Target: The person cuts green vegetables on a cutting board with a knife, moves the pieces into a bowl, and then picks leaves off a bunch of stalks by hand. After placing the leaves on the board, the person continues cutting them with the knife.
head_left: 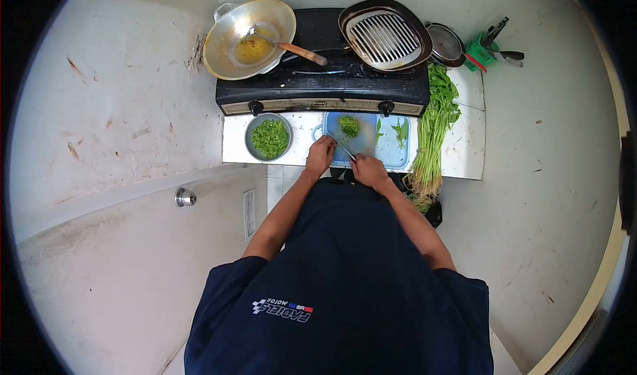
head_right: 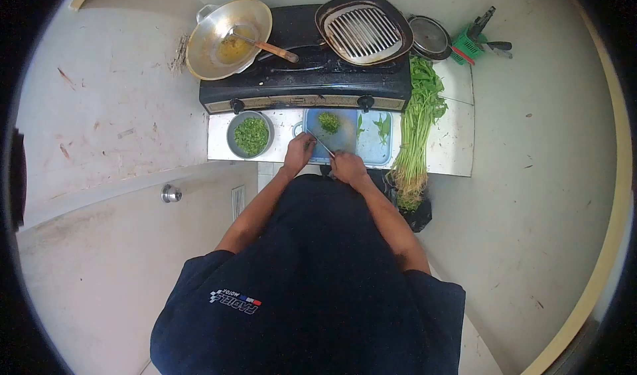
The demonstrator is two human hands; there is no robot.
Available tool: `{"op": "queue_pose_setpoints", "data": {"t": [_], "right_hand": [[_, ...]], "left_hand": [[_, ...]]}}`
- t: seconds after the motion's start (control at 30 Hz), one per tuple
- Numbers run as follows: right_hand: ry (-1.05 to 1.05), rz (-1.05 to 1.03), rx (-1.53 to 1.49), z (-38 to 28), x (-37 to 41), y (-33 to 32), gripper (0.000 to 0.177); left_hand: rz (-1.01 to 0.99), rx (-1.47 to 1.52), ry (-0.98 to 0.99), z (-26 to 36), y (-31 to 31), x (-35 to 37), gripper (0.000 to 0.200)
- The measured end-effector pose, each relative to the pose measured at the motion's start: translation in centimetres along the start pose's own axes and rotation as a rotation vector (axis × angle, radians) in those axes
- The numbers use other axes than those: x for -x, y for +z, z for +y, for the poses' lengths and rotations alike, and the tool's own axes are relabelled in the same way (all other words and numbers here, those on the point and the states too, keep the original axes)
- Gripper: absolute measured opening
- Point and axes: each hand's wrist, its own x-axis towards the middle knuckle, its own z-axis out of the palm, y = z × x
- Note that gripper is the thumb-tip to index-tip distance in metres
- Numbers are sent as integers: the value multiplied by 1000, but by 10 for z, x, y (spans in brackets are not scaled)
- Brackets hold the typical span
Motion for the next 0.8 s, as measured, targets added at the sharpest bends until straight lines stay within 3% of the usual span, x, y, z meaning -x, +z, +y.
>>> {"op": "queue_pose_setpoints", "data": {"t": [0.8], "right_hand": [[51,-9,9,10,3,5,43]], "left_hand": [[22,7,-95,5,2,4,7]]}}
